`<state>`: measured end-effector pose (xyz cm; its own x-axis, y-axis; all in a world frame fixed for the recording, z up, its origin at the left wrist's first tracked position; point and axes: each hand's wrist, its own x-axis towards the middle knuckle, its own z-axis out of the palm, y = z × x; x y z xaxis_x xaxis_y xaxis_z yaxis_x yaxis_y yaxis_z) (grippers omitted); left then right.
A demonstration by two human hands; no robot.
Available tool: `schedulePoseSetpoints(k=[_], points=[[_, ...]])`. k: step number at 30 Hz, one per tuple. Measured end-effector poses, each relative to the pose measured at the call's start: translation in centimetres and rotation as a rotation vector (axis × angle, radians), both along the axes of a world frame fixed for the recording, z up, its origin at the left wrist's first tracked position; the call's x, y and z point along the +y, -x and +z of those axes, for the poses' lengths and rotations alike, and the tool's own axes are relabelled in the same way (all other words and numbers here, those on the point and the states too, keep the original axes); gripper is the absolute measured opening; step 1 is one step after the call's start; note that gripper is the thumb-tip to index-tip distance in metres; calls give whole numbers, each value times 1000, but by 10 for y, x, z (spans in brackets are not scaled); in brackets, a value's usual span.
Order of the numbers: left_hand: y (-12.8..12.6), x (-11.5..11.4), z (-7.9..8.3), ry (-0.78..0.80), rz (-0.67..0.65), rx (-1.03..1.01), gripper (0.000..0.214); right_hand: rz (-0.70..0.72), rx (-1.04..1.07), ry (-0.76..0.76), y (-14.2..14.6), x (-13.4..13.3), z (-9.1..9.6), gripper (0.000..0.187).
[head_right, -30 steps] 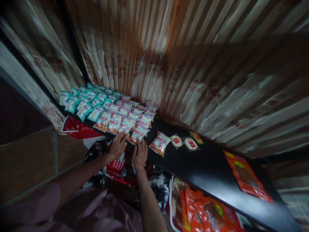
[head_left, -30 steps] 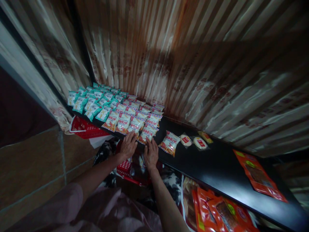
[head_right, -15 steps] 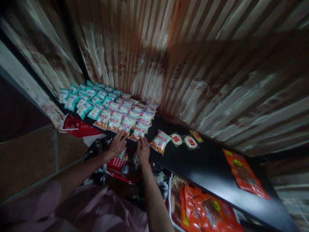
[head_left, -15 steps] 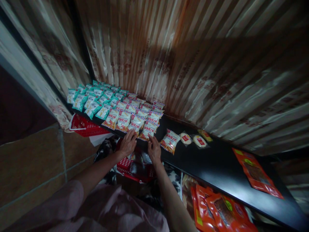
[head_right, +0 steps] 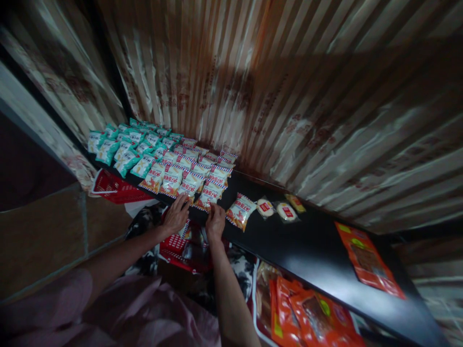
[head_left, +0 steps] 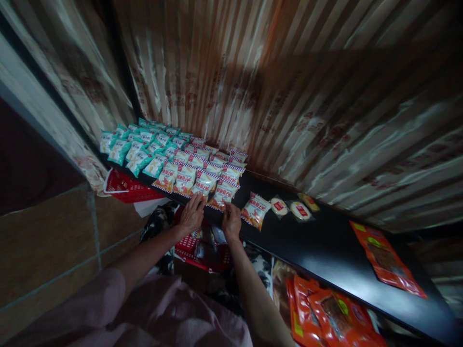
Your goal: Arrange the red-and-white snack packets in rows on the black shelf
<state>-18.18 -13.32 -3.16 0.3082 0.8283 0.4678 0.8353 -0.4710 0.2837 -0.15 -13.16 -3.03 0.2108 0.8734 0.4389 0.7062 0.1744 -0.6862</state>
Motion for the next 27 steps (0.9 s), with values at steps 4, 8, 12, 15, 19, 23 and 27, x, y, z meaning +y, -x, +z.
schedulePoseSetpoints(k=[4, 8, 12, 15, 19, 23, 27], points=[[-1, 1, 0, -11, -11, -16, 48, -25, 47, -1, -4, 1, -1, 32], [-2, 2, 0, -17, -24, -44, 48, -5, 36, -16, -6, -3, 0, 32], [-3, 2, 1, -10, -48, -45, 45, -1, 11, -16, -3, -5, 0, 31], [0, 0, 4, -11, -58, -28, 42, 17, -4, -11, 0, -5, 1, 32], [5, -2, 7, -43, -42, -50, 43, 51, -32, -33, 2, -5, 0, 33], [7, 2, 7, -51, 121, -144, 45, 41, -35, -61, 2, -6, -2, 32], [8, 8, 4, -9, 131, -165, 47, -4, -41, -92, 1, -6, -6, 31]])
